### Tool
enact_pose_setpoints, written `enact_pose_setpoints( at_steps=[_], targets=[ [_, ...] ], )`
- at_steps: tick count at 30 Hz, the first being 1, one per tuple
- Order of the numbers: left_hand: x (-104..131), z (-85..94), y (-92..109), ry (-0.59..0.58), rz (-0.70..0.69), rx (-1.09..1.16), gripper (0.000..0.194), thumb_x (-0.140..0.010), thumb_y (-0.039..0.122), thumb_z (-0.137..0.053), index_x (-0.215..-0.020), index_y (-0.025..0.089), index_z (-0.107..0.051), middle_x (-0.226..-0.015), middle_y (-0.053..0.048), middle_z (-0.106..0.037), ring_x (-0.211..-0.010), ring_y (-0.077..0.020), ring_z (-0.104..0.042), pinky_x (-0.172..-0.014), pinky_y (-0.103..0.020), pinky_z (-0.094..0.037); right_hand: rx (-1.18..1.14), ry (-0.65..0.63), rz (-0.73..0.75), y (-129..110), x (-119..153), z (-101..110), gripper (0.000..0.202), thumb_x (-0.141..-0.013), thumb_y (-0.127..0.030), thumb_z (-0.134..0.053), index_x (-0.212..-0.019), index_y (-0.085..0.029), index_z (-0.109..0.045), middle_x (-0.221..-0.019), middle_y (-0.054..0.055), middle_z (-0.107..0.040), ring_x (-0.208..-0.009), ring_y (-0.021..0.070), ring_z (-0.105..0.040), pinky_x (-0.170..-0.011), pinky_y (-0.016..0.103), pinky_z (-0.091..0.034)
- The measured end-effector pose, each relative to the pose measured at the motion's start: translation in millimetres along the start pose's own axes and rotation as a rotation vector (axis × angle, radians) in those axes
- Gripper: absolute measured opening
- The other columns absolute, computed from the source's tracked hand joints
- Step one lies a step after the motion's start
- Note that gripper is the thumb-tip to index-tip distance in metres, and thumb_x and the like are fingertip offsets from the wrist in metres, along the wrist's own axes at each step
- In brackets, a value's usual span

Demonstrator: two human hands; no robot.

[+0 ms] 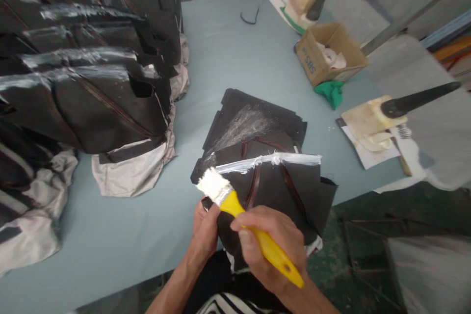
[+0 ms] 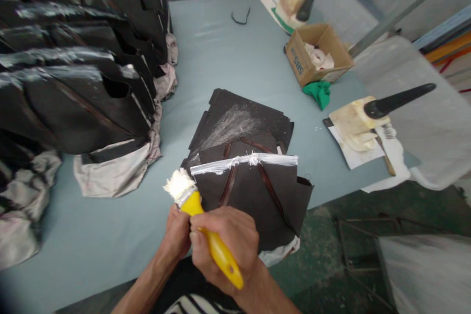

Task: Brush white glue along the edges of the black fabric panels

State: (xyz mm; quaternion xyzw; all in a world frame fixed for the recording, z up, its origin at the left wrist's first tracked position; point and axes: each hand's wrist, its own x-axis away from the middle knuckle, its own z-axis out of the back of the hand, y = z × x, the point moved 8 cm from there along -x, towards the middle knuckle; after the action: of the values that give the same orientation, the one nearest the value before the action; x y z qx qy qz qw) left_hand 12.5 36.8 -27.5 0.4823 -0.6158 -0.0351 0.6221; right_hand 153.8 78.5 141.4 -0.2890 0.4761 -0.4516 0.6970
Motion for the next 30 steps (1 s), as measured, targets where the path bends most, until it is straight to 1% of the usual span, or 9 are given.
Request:
enact_pose_setpoints(
  at_steps=[2, 5, 6, 8, 11, 19, 26, 28, 30],
  targets=[
    [-3.5, -2.8, 0.5, -0.037, -0.002, 0.033, 0.049, -0.062, 0.040, -0.094, -0.103, 0.018, -0.078, -0.078, -0.002, -0.079, -0.067, -0.0192, -0.072, -0.066, -0.028, -0.059, 0.195, 0.087, -0.017, 7.4, 9.2, 35.7, 0.010, -0.100, -0.019, -0.061, -0.102, -0.023, -0.069, -0.081, -0.003, -0.077, -0.067, 0.0156, -0.075, -0.069, 0.026, -0.062],
    [-6.6, -7.0, 1.4, -0.091, 0.019, 0.074, 0.058, -0.064, 0.041, -0.095, -0.114, 0.018, -0.077, -0.090, -0.006, -0.084, -0.077, -0.0238, -0.078, -0.075, -0.033, -0.063, 0.519, 0.341, -0.230, 36.6, 32.7, 102.8, 0.012, -0.099, -0.030, -0.066, -0.096, -0.021, -0.073, -0.074, 0.000, -0.076, -0.057, 0.0179, -0.071, -0.060, 0.027, -0.058],
    [-6.9, -7.7, 2.1, -0.098, 0.027, 0.079, 0.059, -0.063, 0.040, -0.095, -0.114, 0.018, -0.077, -0.090, -0.006, -0.084, -0.079, -0.0249, -0.079, -0.076, -0.034, -0.064, 0.560, 0.357, -0.317, 49.5, 40.1, 117.7, 0.017, -0.099, -0.035, -0.066, -0.096, -0.019, -0.074, -0.075, 0.002, -0.076, -0.057, 0.0190, -0.071, -0.057, 0.028, -0.057],
    [-7.2, -5.6, 3.7, -0.066, 0.038, 0.074, 0.062, -0.060, 0.040, -0.097, -0.113, 0.018, -0.077, -0.089, -0.006, -0.085, -0.081, -0.0268, -0.080, -0.077, -0.035, -0.065, 0.562, 0.550, -0.399, 65.2, 56.4, 149.9, 0.025, -0.098, -0.041, -0.066, -0.099, -0.017, -0.074, -0.076, 0.005, -0.076, -0.057, 0.0198, -0.070, -0.057, 0.029, -0.056],
    [-7.8, 0.6, 6.5, 0.036, 0.036, 0.051, 0.070, -0.052, 0.039, -0.100, -0.114, 0.018, -0.076, -0.086, -0.005, -0.085, -0.081, -0.0279, -0.081, -0.074, -0.035, -0.066, 0.502, 0.708, -0.384, 81.0, 67.4, 175.3, 0.028, -0.098, -0.043, -0.068, -0.100, -0.015, -0.071, -0.075, 0.005, -0.076, -0.053, 0.0179, -0.068, -0.056, 0.027, -0.055],
    [-7.1, 4.6, 11.3, 0.196, -0.002, -0.012, 0.056, -0.059, 0.020, -0.090, -0.111, 0.021, -0.072, -0.088, -0.001, -0.084, -0.073, -0.0237, -0.080, -0.061, -0.027, -0.065, 0.424, 0.537, -0.365, 134.7, 67.3, 192.0, 0.032, -0.108, -0.045, -0.055, -0.112, -0.015, -0.067, -0.085, 0.008, -0.079, -0.060, 0.0176, -0.072, -0.060, 0.028, -0.060],
    [-9.1, 1.7, 13.6, 0.174, -0.067, -0.081, 0.060, -0.058, 0.026, -0.095, -0.112, 0.021, -0.069, -0.084, 0.001, -0.081, -0.072, -0.0219, -0.078, -0.064, -0.026, -0.064, 0.426, 0.317, -0.386, 173.4, 72.0, 164.8, 0.030, -0.107, -0.045, -0.052, -0.108, -0.019, -0.068, -0.111, 0.012, -0.080, -0.100, 0.0262, -0.079, -0.088, 0.039, -0.063],
    [-6.5, 1.8, 14.3, 0.183, -0.088, -0.100, 0.063, -0.059, 0.031, -0.096, -0.115, 0.020, -0.070, -0.085, 0.001, -0.081, -0.077, -0.0235, -0.079, -0.068, -0.028, -0.064, 0.438, 0.299, -0.386, 179.1, 71.2, 157.8, 0.032, -0.103, -0.051, -0.060, -0.104, -0.020, -0.066, -0.116, 0.015, -0.078, -0.104, 0.0298, -0.077, -0.086, 0.041, -0.063],
    [-1.4, 2.7, 14.2, 0.196, -0.106, -0.119, 0.063, -0.062, 0.034, -0.096, -0.118, 0.019, -0.070, -0.089, -0.001, -0.081, -0.083, -0.0242, -0.079, -0.072, -0.029, -0.064, 0.446, 0.315, -0.378, 180.7, 68.8, 155.2, 0.034, -0.099, -0.054, -0.067, -0.101, -0.020, -0.063, -0.106, 0.014, -0.079, -0.092, 0.0303, -0.079, -0.075, 0.040, -0.063]
  ],
)
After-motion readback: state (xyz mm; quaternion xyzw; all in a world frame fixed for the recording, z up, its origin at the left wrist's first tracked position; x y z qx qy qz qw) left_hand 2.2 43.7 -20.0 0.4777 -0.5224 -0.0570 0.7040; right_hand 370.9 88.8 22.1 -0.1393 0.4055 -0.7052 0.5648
